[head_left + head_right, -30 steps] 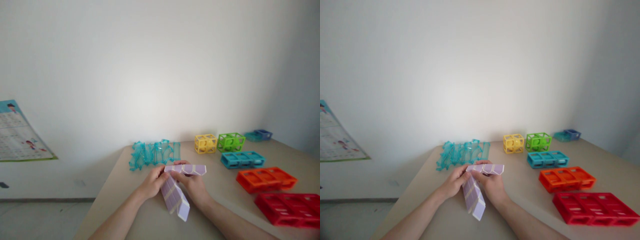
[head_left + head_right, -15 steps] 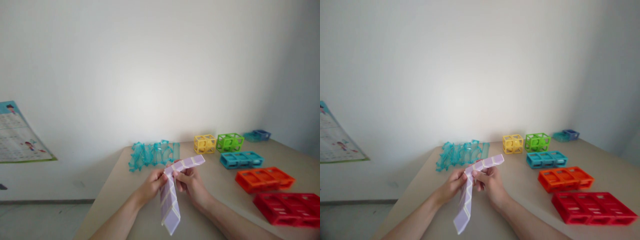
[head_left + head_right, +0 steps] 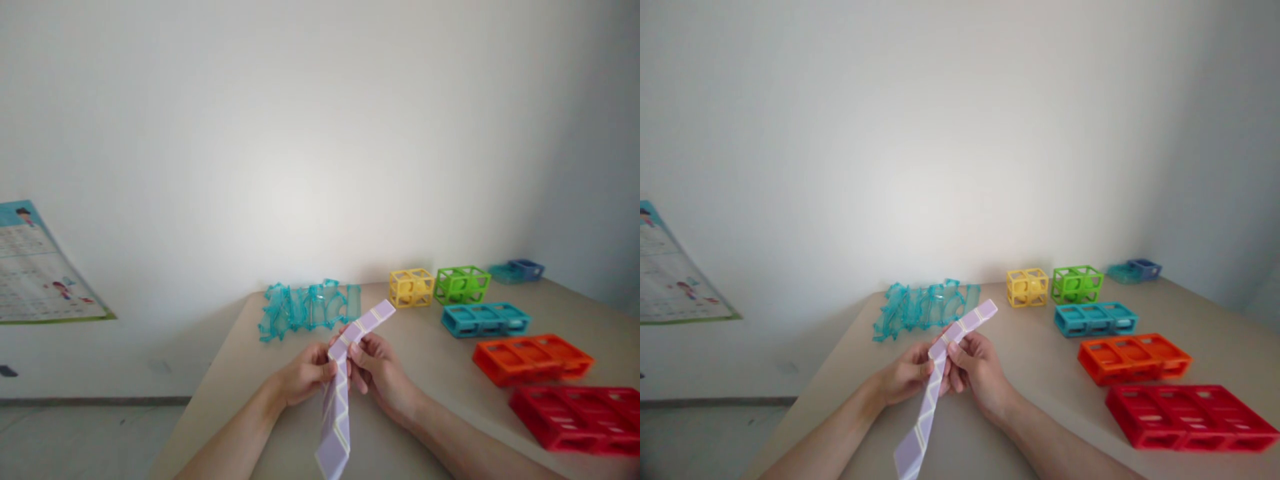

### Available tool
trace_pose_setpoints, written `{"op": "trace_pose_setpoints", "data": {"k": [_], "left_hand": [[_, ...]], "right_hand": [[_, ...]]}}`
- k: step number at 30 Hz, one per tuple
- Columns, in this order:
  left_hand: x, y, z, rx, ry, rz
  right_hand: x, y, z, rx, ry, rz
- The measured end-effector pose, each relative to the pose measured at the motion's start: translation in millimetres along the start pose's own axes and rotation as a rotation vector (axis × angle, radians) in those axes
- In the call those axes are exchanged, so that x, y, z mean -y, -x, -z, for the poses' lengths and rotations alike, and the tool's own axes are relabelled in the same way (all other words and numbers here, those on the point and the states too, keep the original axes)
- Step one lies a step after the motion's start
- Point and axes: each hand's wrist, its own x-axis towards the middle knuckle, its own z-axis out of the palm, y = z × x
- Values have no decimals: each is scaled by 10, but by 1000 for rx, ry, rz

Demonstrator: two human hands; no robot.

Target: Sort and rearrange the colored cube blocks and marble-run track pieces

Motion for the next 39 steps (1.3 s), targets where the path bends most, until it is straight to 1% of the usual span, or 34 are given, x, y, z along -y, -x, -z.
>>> {"op": "trace_pose_setpoints", "data": {"k": [6, 9, 13, 17, 21, 23, 25, 28, 30, 32, 34, 36, 39], "left_hand": [[-50, 39, -29, 84, -105, 16], [-45, 66, -46, 178, -77, 68], [-15, 78, -68, 294, -21, 137], [-18, 60, -81, 328, 60, 140], [-28, 70, -64, 368, 57, 163], [-18, 87, -48, 346, 57, 181], [-4, 100, -38, 294, 74, 193], [-16, 94, -53, 205, 93, 199], [-55, 75, -83, 147, 42, 196], [-102, 51, -115, 87, -38, 204], [-132, 30, -137, 29, -94, 220], [-137, 11, -147, -31, -123, 226], [-117, -20, -151, -123, -173, 200]], "right_hand": [[29, 13, 14, 119, -94, -89], [40, 39, 21, 168, -157, -173], [30, 73, 44, 255, -164, -261], [21, 84, 49, 286, -165, -278], [52, 100, 13, 338, -133, -297], [74, 112, -9, 345, -115, -303], [89, 116, -23, 323, -109, -294], [94, 97, -19, 245, -101, -245], [88, 73, 5, 173, -75, -177], [76, 48, 40, 116, 29, -99], [58, 30, 74, 90, 191, -49], [41, 20, 94, 60, 327, -31], [27, 9, 90, -56, 417, -2]]}}
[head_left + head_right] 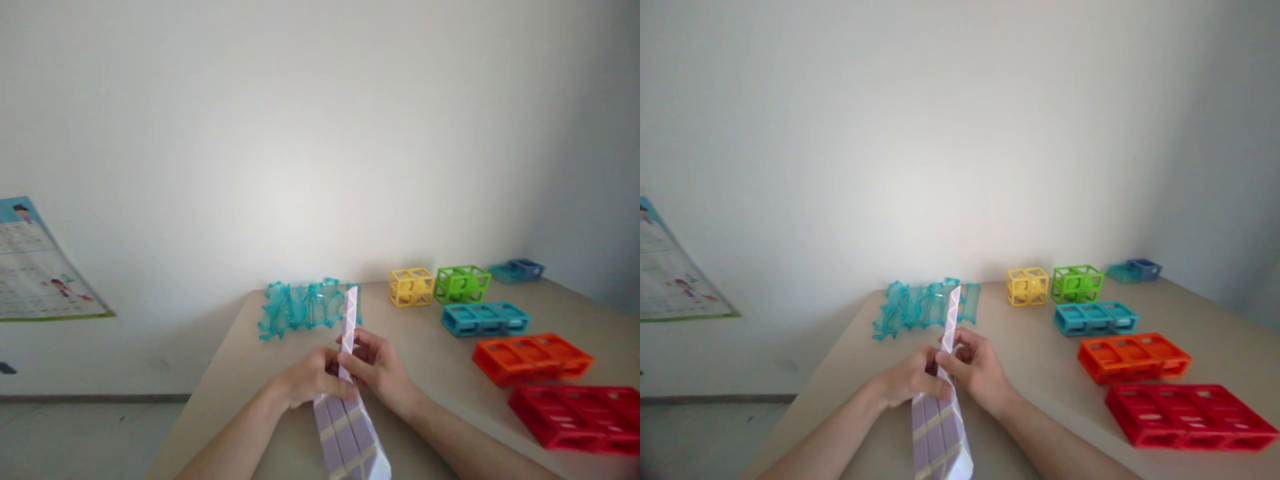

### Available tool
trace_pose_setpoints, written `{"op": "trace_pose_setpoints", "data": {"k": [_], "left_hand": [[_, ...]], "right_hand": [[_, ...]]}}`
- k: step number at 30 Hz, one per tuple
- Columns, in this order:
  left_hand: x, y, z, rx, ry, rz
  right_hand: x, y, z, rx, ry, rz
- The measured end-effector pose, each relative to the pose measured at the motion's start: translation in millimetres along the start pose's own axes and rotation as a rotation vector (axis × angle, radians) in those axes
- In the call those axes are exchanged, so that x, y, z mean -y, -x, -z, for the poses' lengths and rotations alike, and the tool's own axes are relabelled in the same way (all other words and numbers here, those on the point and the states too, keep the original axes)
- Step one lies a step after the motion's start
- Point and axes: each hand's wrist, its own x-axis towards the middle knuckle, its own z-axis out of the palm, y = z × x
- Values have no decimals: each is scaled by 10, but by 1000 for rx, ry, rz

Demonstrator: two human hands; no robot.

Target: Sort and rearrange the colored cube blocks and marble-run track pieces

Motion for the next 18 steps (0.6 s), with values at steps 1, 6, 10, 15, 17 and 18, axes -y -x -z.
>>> {"op": "trace_pose_setpoints", "data": {"k": [1, 6, 10, 15, 17, 18], "left_hand": [[5, -13, -4, -29, -10, -15], [32, -67, -14, -156, 25, -68], [82, -84, 16, -227, 37, -49], [97, -86, 26, -198, 43, -55], [76, -77, 13, -179, 106, -77], [63, -69, 6, -175, 142, -90]], "right_hand": [[4, -4, -5, -42, 10, 6], [34, -24, -3, -187, -30, 69], [30, -34, 12, -192, 42, 89], [13, -61, 23, -149, 6, 4], [21, -68, 28, -116, -74, -36], [30, -68, 30, -101, -106, -43]]}}
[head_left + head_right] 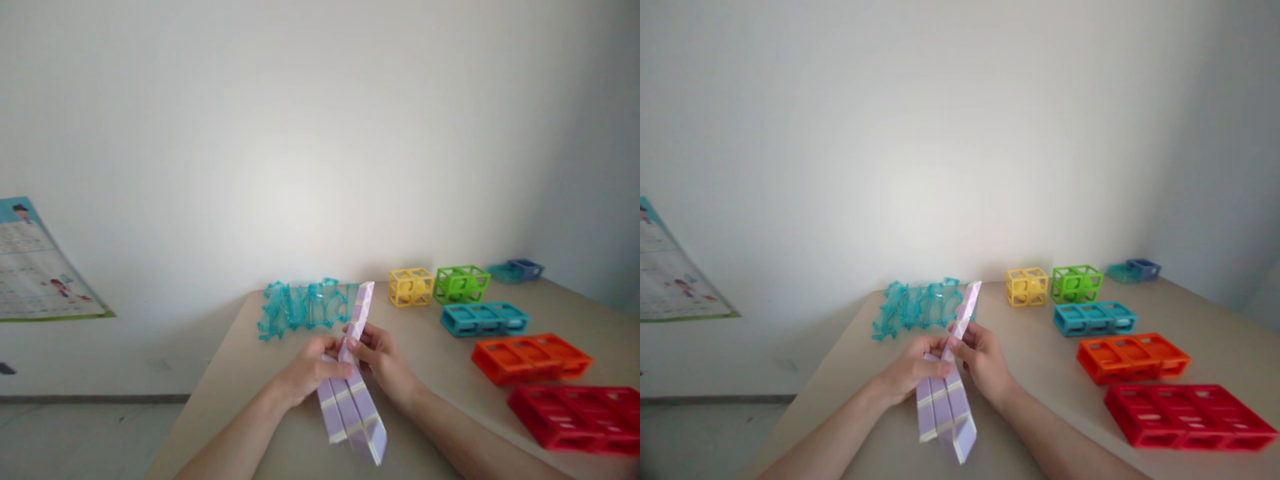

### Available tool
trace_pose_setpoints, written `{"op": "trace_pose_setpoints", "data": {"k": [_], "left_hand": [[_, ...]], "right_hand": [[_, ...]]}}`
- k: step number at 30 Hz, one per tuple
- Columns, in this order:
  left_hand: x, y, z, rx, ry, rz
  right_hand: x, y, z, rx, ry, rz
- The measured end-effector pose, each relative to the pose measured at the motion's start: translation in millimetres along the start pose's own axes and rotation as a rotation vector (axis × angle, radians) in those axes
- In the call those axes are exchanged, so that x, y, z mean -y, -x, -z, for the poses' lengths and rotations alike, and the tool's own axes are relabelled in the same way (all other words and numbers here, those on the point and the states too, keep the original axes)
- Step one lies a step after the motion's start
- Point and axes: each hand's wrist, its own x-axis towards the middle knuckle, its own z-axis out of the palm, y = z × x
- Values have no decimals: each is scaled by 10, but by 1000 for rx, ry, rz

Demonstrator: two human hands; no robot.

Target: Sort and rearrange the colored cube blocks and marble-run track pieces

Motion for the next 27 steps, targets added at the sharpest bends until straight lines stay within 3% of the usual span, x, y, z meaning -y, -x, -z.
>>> {"op": "trace_pose_setpoints", "data": {"k": [11, 14, 20, 23, 27], "left_hand": [[-71, 92, -40, 223, 207, 24], [-71, 76, -24, 208, 269, 29], [-43, 6, 63, 92, 300, 86], [-4, -15, 40, 26, 217, 74], [46, -25, -36, -87, 93, -65]], "right_hand": [[43, 74, -80, 258, -329, -193], [28, 53, -59, 169, -368, -187], [49, -43, 89, -204, -429, -48], [61, -44, 98, -241, -354, -23], [15, 7, -1, -222, -112, 57]]}}
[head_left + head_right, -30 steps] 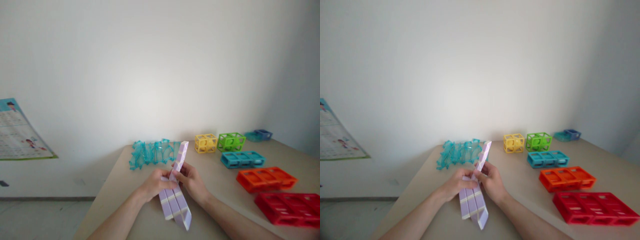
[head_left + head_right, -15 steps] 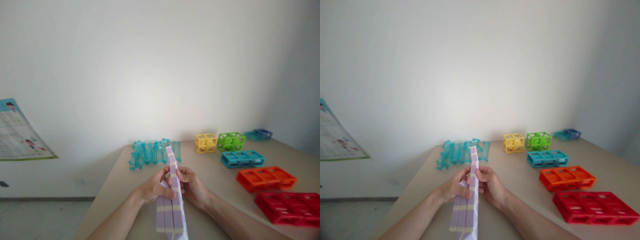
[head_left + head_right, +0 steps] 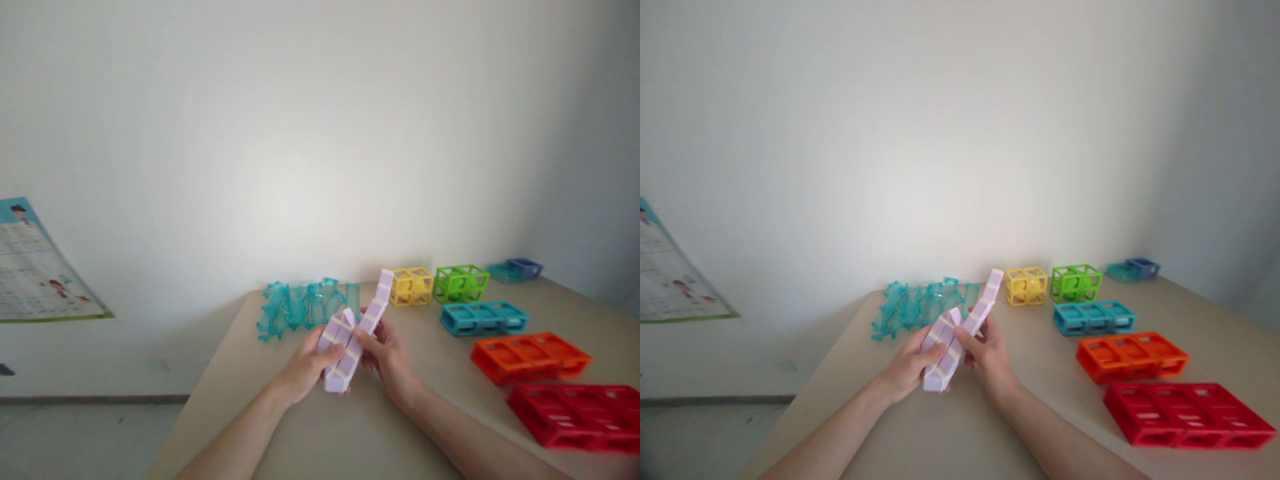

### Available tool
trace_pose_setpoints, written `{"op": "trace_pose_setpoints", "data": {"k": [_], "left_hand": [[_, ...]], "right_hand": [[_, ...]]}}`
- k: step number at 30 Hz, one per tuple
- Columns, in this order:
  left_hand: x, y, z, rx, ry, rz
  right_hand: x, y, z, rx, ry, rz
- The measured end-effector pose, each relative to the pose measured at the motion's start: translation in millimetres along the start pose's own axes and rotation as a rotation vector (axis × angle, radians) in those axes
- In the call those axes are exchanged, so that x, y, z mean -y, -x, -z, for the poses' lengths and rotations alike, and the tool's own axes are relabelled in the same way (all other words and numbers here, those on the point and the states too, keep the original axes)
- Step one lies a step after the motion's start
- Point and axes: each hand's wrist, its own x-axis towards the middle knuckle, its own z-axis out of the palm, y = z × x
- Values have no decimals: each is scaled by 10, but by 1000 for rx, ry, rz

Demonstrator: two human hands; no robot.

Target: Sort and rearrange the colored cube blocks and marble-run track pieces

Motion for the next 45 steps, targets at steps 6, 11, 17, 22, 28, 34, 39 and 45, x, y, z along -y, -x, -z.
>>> {"op": "trace_pose_setpoints", "data": {"k": [6, 11, 17, 22, 28, 34, 39, 45], "left_hand": [[-9, -10, 12, -241, -368, -254], [-24, -9, 27, -330, -406, -353], [-1, -10, 3, -422, -333, -389], [-27, -39, 12, -542, -223, -378], [-78, -93, -9, -586, 59, -317], [-119, -68, -40, -426, 249, -270], [-62, -26, -30, -255, 37, -221], [-4, -49, -53, -212, -148, -49]], "right_hand": [[-114, 58, -79, 179, 225, -97], [-73, 54, -101, 166, 193, -39], [-41, 83, -149, 127, 141, -8], [-87, 78, -139, 125, 79, 8], [-131, 92, -141, 134, -20, 16], [-91, 109, -160, 94, 8, 46], [-59, 104, -105, -4, 122, 162], [-72, 74, -37, -90, 224, 208]]}}
